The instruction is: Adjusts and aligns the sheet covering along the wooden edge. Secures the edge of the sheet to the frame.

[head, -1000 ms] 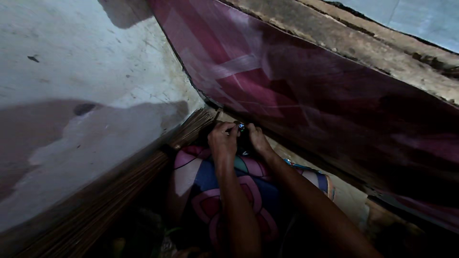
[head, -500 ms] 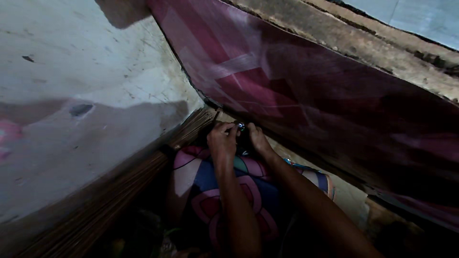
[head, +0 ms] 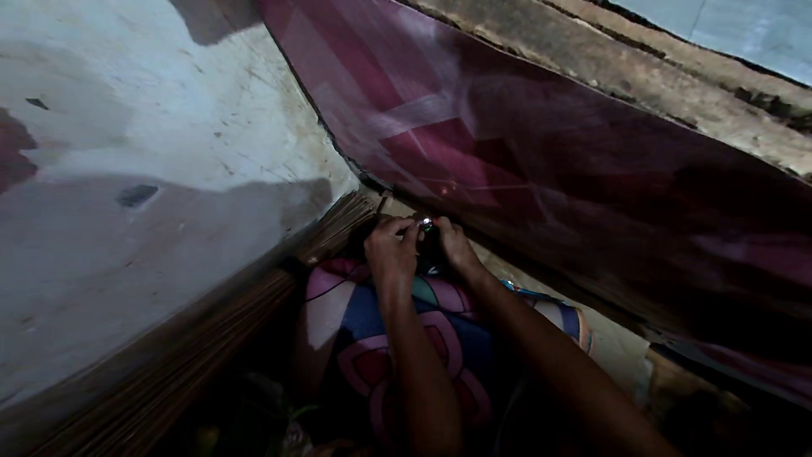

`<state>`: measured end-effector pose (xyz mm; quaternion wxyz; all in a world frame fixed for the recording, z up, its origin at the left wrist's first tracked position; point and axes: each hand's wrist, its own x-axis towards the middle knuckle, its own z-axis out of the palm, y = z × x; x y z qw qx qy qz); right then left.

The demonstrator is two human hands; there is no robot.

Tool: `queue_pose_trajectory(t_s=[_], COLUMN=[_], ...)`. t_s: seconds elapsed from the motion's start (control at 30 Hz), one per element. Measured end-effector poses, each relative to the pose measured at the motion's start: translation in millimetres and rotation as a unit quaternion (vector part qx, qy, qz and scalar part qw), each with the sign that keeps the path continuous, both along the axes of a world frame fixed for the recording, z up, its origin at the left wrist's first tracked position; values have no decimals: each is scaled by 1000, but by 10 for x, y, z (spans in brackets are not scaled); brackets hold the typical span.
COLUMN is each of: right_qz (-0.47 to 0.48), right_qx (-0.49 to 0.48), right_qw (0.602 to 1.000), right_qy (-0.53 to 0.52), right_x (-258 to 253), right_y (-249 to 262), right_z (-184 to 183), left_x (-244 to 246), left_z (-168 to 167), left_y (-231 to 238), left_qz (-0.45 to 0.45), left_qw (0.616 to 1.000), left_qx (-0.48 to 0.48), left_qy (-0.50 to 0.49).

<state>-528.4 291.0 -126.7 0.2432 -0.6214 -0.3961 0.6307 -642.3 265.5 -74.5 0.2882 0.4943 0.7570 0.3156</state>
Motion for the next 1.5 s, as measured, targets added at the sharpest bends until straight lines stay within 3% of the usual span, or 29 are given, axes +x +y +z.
queue_pose_trajectory(t_s=[1.23, 1.5], right_qz=[23, -11], right_qx=[-8, -26], right_qw=[999, 999], right_qy=[-29, 18], right_x=[17, 26], right_y=[16, 9], right_z=[38, 5], left_x=[14, -13], left_z=[-28, -50], left_y=[1, -10], left_qz=[0, -4], left_qw=[1000, 1000], left_qx=[20, 27], left_qy=[-11, -9])
